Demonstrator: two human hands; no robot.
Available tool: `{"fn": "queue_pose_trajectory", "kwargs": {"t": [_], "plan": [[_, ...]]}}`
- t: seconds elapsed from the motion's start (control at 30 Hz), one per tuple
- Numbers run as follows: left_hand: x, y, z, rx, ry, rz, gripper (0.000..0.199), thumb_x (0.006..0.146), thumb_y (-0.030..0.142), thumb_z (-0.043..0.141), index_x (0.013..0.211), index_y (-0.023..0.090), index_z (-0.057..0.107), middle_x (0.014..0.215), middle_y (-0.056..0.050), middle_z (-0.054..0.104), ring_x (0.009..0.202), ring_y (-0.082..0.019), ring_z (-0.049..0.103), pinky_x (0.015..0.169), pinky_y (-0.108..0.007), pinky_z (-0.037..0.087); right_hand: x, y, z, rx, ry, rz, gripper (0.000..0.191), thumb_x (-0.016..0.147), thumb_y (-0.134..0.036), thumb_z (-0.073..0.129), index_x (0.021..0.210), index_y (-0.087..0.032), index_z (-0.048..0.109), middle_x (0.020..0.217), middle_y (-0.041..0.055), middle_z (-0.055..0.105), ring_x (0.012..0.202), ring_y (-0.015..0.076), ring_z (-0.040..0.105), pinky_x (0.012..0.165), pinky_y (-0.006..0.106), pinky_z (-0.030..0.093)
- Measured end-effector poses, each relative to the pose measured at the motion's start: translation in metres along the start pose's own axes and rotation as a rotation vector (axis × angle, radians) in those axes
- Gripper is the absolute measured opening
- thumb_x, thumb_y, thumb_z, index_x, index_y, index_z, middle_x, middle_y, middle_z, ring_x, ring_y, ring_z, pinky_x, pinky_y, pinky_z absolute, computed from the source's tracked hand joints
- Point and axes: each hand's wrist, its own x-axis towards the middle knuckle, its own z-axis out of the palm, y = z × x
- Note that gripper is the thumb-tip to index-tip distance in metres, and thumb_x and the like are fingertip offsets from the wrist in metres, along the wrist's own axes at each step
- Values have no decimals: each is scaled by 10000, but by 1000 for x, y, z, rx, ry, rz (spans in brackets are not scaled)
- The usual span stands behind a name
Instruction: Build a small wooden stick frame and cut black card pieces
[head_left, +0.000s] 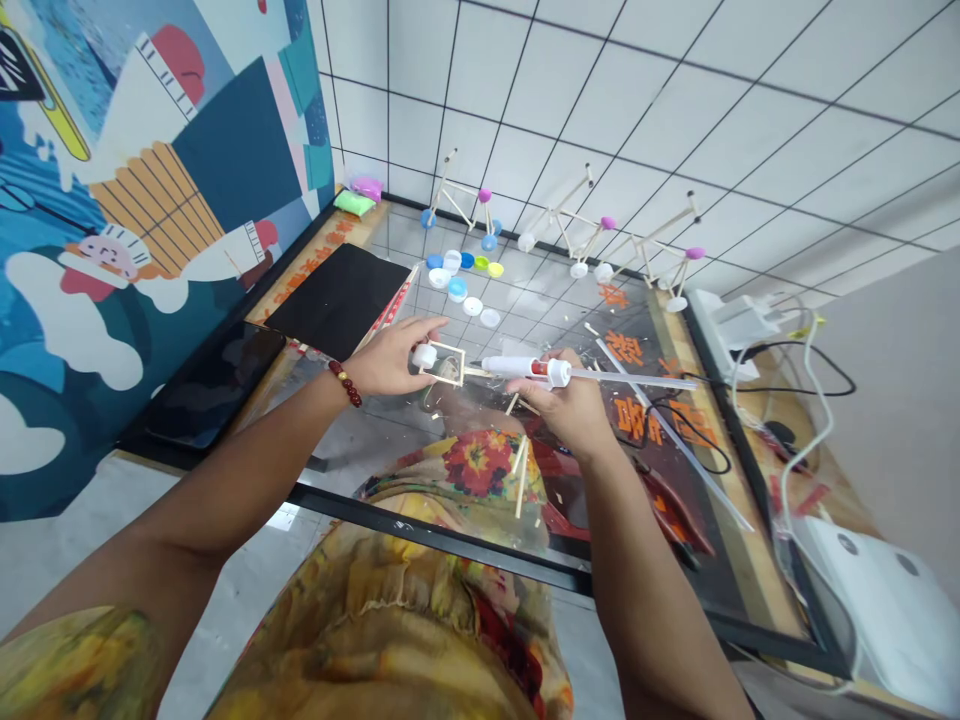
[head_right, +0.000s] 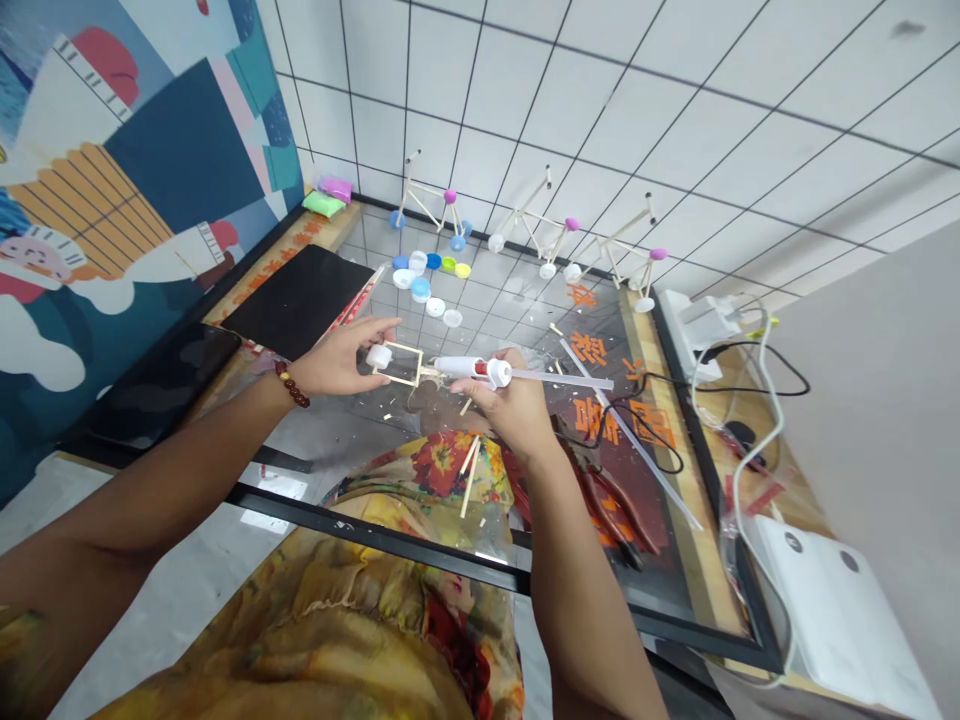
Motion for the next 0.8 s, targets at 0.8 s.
{"fn": "queue_pose_trajectory", "kwargs": {"t": [0.8], "plan": [[0,1,-2,35,-31,14,782,675,217,706,1404,181,424,1136,-82,608,961,-203,597,892,-341,497,0,-3,-5,31,-7,4,467,645,-577,740,804,-203,510,714,-8,581,639,166,510,609,297,392]]}}
